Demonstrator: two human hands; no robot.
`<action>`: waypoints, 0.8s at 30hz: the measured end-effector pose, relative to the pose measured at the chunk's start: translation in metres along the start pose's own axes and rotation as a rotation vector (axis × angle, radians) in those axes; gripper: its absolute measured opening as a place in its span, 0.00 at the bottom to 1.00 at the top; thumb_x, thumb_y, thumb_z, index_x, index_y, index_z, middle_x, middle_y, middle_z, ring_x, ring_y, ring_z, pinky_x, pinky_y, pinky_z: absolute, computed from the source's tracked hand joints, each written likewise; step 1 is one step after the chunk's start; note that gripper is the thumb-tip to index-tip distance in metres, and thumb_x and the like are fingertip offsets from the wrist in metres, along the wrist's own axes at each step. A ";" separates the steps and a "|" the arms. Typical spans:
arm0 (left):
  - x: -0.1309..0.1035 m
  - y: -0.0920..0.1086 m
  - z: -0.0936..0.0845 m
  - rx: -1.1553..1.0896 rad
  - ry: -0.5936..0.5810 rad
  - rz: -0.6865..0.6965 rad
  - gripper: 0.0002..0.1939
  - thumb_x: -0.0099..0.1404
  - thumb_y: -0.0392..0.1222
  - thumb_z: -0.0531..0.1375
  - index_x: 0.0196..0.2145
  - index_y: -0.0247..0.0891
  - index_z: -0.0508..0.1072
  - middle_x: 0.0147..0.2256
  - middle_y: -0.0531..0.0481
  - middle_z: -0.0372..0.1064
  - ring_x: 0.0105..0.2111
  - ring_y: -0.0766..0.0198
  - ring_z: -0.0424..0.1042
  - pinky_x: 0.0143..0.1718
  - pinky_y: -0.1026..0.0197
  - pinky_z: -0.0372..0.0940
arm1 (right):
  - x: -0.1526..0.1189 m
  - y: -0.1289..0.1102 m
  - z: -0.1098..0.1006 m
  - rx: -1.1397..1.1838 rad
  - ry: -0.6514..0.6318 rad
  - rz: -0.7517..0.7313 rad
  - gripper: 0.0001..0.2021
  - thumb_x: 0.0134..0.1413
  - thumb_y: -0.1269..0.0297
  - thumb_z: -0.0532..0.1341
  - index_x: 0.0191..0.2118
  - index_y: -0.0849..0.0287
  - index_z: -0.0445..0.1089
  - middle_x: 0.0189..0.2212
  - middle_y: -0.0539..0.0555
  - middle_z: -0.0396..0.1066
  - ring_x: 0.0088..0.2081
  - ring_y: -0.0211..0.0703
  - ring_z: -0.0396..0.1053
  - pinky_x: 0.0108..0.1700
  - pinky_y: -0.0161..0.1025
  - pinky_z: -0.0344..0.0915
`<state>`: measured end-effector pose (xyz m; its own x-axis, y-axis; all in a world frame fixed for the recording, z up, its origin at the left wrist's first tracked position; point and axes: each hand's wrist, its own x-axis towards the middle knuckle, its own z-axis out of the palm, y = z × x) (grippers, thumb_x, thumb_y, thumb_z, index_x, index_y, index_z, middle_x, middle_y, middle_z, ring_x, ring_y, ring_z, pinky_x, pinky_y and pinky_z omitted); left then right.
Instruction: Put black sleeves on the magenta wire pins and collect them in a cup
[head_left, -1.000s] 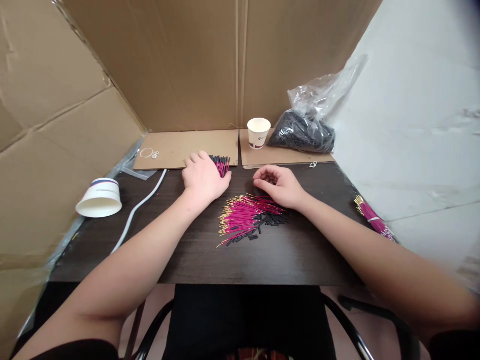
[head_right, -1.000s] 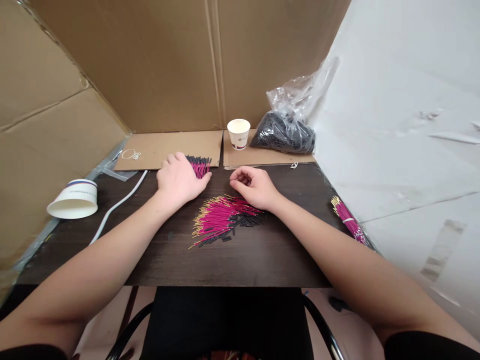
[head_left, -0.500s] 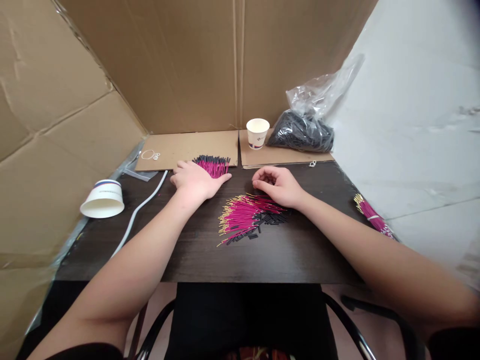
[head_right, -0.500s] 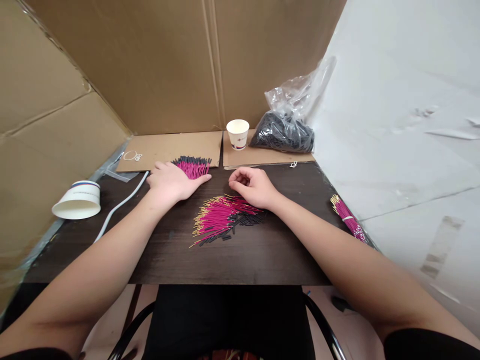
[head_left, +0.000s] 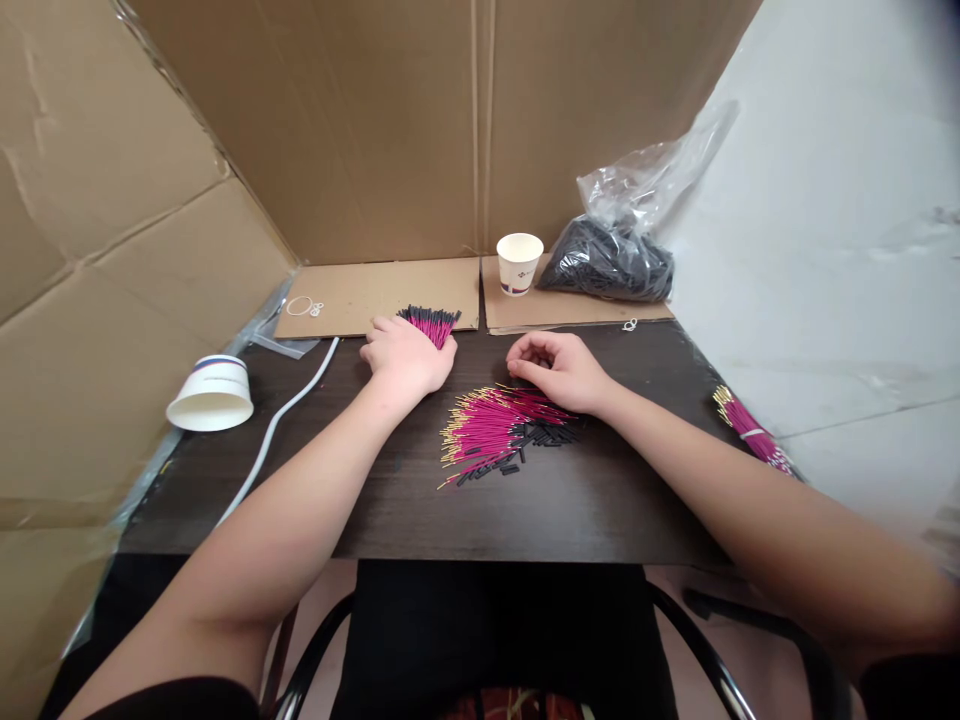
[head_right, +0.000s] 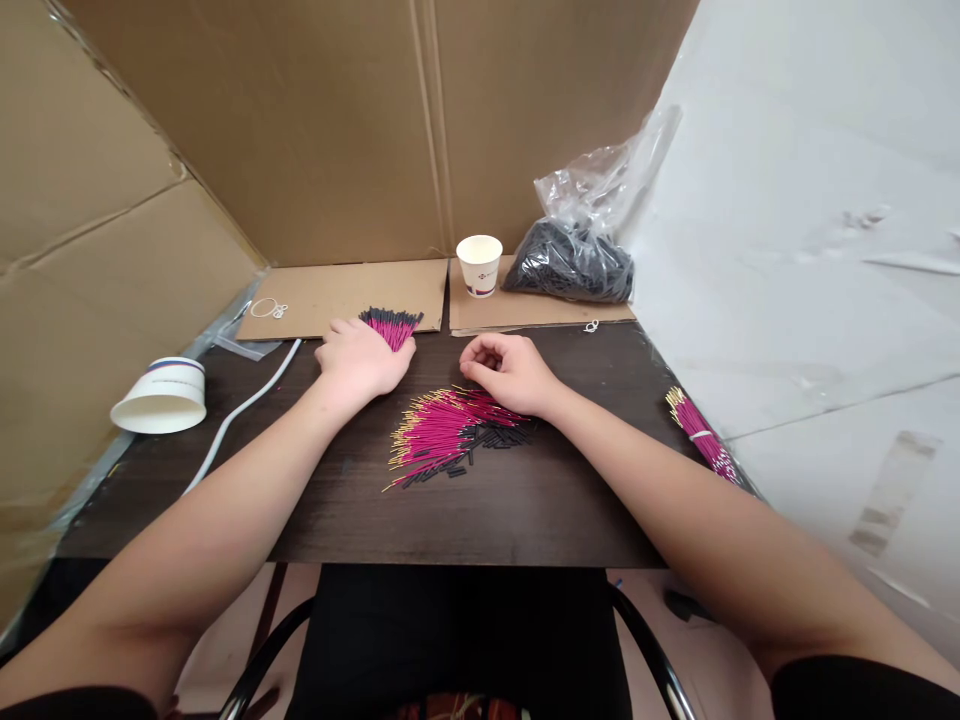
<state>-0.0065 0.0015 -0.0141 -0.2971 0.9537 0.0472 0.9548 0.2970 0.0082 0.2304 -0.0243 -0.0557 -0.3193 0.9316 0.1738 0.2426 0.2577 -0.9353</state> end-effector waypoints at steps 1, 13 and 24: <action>0.000 0.001 0.001 -0.003 0.010 0.003 0.50 0.75 0.71 0.61 0.71 0.17 0.69 0.66 0.11 0.68 0.64 0.24 0.73 0.60 0.37 0.74 | 0.000 0.000 0.000 -0.003 0.000 0.001 0.13 0.58 0.52 0.72 0.38 0.58 0.81 0.33 0.55 0.81 0.32 0.40 0.71 0.37 0.42 0.67; -0.006 0.022 0.007 -0.008 -0.019 0.038 0.34 0.83 0.54 0.55 0.69 0.18 0.69 0.65 0.12 0.70 0.64 0.29 0.75 0.59 0.41 0.74 | 0.001 0.002 0.000 -0.028 -0.017 -0.012 0.14 0.58 0.51 0.72 0.38 0.58 0.81 0.32 0.54 0.81 0.31 0.40 0.70 0.37 0.42 0.67; -0.001 0.020 0.000 0.005 -0.126 0.157 0.28 0.82 0.40 0.53 0.67 0.13 0.74 0.64 0.10 0.73 0.66 0.32 0.77 0.63 0.45 0.74 | 0.001 0.003 0.001 -0.054 -0.031 -0.026 0.13 0.59 0.52 0.70 0.38 0.58 0.82 0.31 0.54 0.80 0.31 0.40 0.70 0.37 0.42 0.66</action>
<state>0.0129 0.0065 -0.0138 -0.1437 0.9866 -0.0776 0.9895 0.1446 0.0059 0.2303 -0.0231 -0.0586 -0.3543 0.9162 0.1872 0.2826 0.2957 -0.9125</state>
